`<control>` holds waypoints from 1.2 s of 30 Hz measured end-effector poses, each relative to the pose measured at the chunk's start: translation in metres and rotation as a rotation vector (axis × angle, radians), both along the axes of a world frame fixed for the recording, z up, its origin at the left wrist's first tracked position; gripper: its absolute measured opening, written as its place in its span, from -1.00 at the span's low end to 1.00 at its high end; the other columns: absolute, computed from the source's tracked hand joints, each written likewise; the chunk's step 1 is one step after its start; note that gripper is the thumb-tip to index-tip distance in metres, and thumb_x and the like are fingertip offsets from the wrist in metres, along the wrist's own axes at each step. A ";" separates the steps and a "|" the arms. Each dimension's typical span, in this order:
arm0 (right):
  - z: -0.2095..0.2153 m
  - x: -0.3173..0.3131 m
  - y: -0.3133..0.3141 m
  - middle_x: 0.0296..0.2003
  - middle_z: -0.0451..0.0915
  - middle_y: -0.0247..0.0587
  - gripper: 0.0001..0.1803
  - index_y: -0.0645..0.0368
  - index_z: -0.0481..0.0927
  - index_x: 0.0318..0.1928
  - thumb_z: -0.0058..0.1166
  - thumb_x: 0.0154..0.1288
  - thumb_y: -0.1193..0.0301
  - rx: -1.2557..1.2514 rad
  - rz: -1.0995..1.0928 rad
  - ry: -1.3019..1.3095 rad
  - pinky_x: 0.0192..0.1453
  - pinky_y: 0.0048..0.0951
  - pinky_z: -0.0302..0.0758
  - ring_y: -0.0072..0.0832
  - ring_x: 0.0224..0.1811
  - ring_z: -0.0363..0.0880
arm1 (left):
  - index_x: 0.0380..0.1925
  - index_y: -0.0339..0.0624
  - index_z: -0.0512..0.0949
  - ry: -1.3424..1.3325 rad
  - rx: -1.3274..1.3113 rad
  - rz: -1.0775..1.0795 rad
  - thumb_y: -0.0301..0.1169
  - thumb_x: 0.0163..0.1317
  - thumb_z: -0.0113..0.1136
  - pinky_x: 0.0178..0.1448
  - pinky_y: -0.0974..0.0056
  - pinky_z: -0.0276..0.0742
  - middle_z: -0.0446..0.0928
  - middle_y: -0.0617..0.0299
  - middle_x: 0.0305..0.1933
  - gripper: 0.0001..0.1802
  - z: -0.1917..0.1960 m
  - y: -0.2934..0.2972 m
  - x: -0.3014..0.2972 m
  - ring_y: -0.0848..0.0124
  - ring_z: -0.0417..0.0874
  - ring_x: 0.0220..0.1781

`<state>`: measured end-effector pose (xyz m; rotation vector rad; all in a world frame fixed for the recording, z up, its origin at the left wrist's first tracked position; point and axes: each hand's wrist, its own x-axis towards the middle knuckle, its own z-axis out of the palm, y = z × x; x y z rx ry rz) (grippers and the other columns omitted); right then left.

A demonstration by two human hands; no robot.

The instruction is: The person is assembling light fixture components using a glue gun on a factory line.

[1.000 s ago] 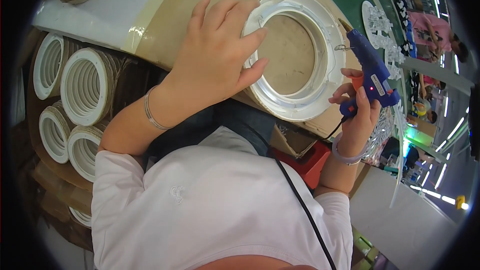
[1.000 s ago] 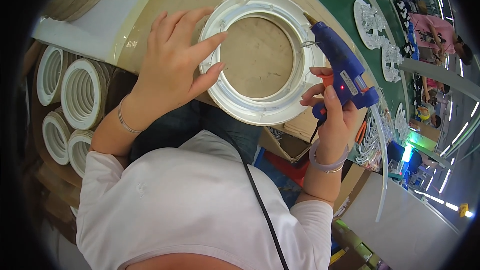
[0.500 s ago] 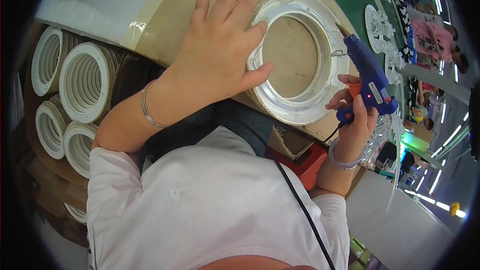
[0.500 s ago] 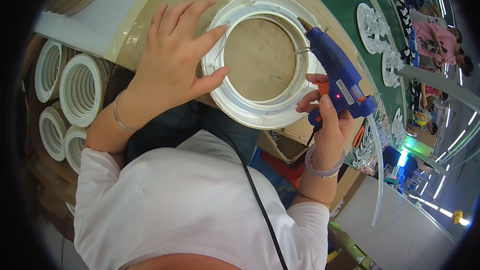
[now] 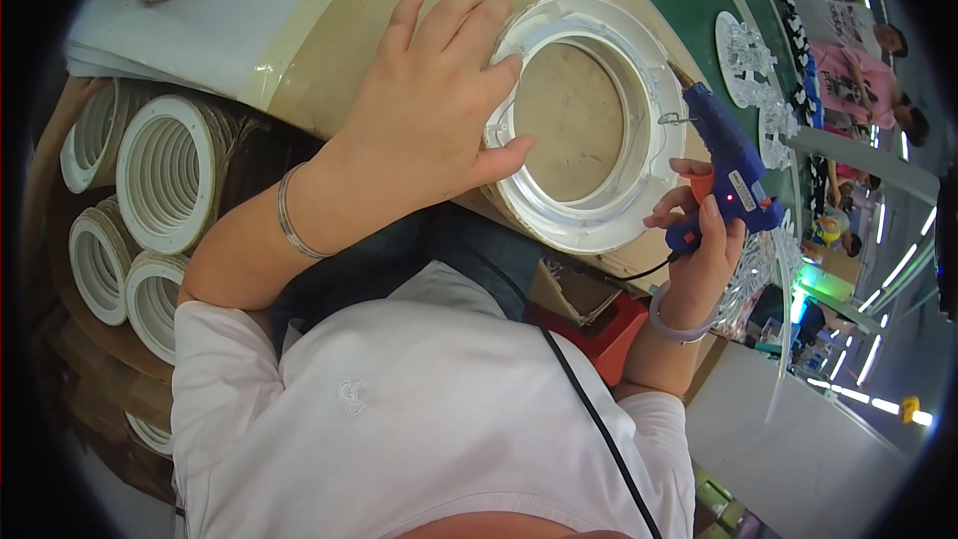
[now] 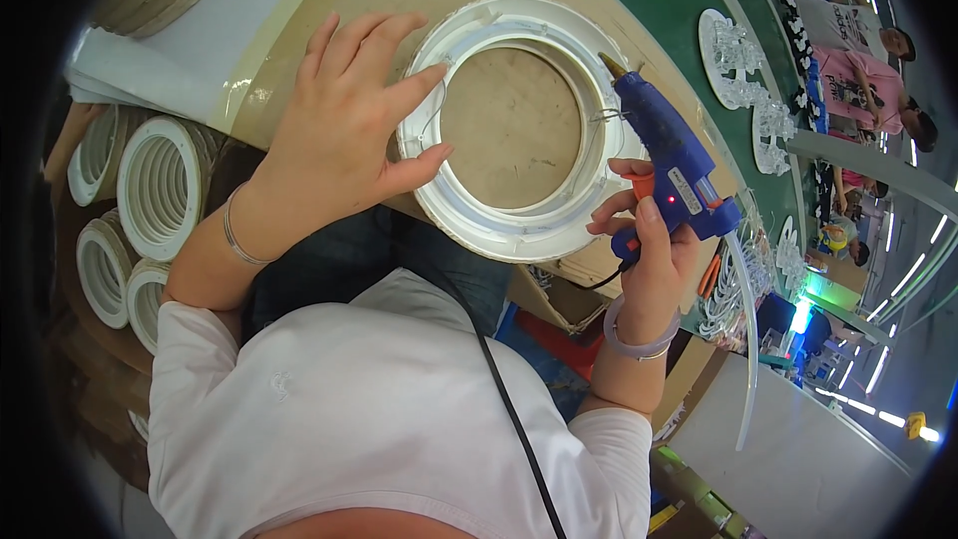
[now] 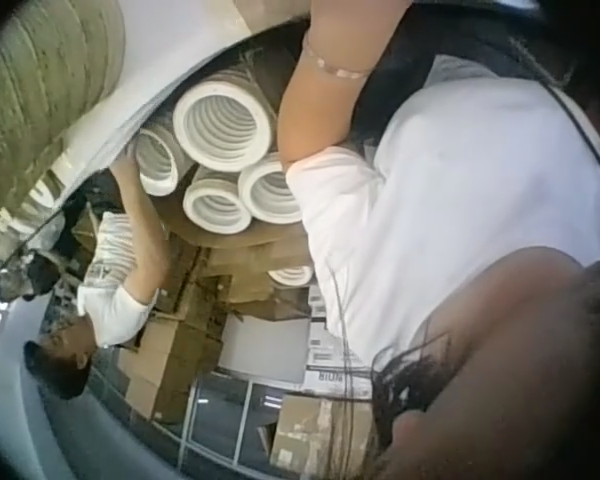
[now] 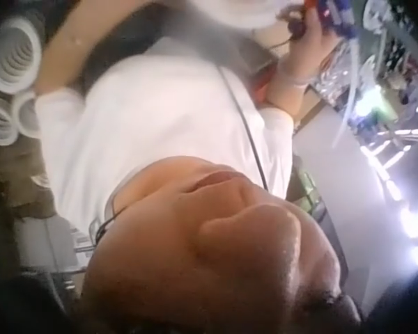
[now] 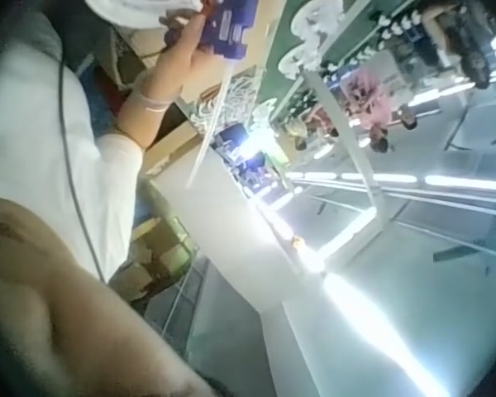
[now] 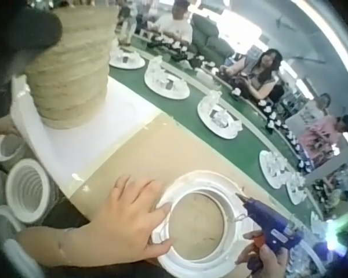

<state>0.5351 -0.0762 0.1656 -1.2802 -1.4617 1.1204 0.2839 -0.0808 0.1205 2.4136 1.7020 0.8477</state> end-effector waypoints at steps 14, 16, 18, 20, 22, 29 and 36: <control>0.008 -0.004 0.005 -0.34 0.52 -0.01 -0.67 0.38 0.38 -0.12 -0.20 0.24 0.35 -0.005 -0.112 -0.060 -0.55 -0.57 0.46 -0.47 -0.52 0.47 | -0.21 -0.17 0.50 -0.052 0.040 -0.012 -0.16 -0.18 0.23 0.19 -0.06 0.06 0.28 0.01 0.03 -0.51 -0.002 -0.004 0.001 0.10 0.24 0.10; 0.008 0.005 -0.002 -0.35 0.52 -0.04 -0.69 0.36 0.39 -0.13 -0.20 0.25 0.36 0.047 -0.184 -0.108 -0.60 -0.61 0.41 -0.52 -0.55 0.44 | -0.20 -0.17 0.50 -0.036 0.013 -0.008 -0.16 -0.17 0.22 0.18 -0.05 0.07 0.28 0.01 0.02 -0.51 -0.001 -0.004 0.000 0.10 0.24 0.10; 0.006 0.017 -0.008 -0.36 0.52 -0.06 -0.69 0.35 0.40 -0.14 -0.19 0.25 0.35 0.044 -0.225 -0.183 -0.63 -0.64 0.38 -0.57 -0.58 0.42 | -0.19 -0.17 0.50 -0.026 0.010 -0.021 -0.16 -0.17 0.22 0.19 -0.06 0.06 0.28 0.00 0.03 -0.51 0.000 -0.003 0.000 0.09 0.24 0.10; 0.002 0.022 -0.012 -0.37 0.53 -0.08 -0.69 0.34 0.41 -0.15 -0.17 0.25 0.33 0.005 -0.272 -0.185 -0.65 -0.66 0.36 -0.60 -0.60 0.40 | -0.18 -0.17 0.49 -0.013 0.003 -0.035 -0.15 -0.16 0.21 0.19 -0.07 0.06 0.28 0.00 0.03 -0.50 0.002 -0.003 -0.001 0.08 0.24 0.10; -0.001 0.024 -0.011 -0.39 0.54 -0.10 -0.70 0.33 0.43 -0.18 -0.15 0.24 0.32 -0.035 -0.262 -0.165 -0.66 -0.67 0.36 -0.62 -0.61 0.39 | -0.16 -0.16 0.48 0.009 0.002 -0.026 -0.15 -0.14 0.20 0.19 -0.07 0.05 0.27 0.00 0.05 -0.49 0.003 -0.003 0.000 0.07 0.23 0.11; -0.007 0.025 -0.006 -0.41 0.54 -0.13 -0.74 0.29 0.42 -0.20 -0.15 0.25 0.33 -0.032 -0.248 -0.207 -0.65 -0.67 0.35 -0.64 -0.59 0.38 | -0.13 -0.15 0.46 0.003 -0.008 -0.024 -0.15 -0.11 0.19 0.20 -0.07 0.03 0.26 0.00 0.06 -0.49 0.003 -0.005 0.002 0.06 0.21 0.12; -0.011 0.023 -0.001 -0.44 0.54 -0.16 -0.76 0.27 0.41 -0.19 -0.15 0.26 0.34 -0.028 -0.260 -0.243 -0.67 -0.69 0.31 -0.66 -0.63 0.36 | -0.16 -0.19 0.45 -0.083 -0.010 -0.016 -0.17 -0.12 0.19 0.12 0.00 0.15 0.28 -0.05 0.01 -0.50 -0.005 -0.006 0.005 0.07 0.26 0.06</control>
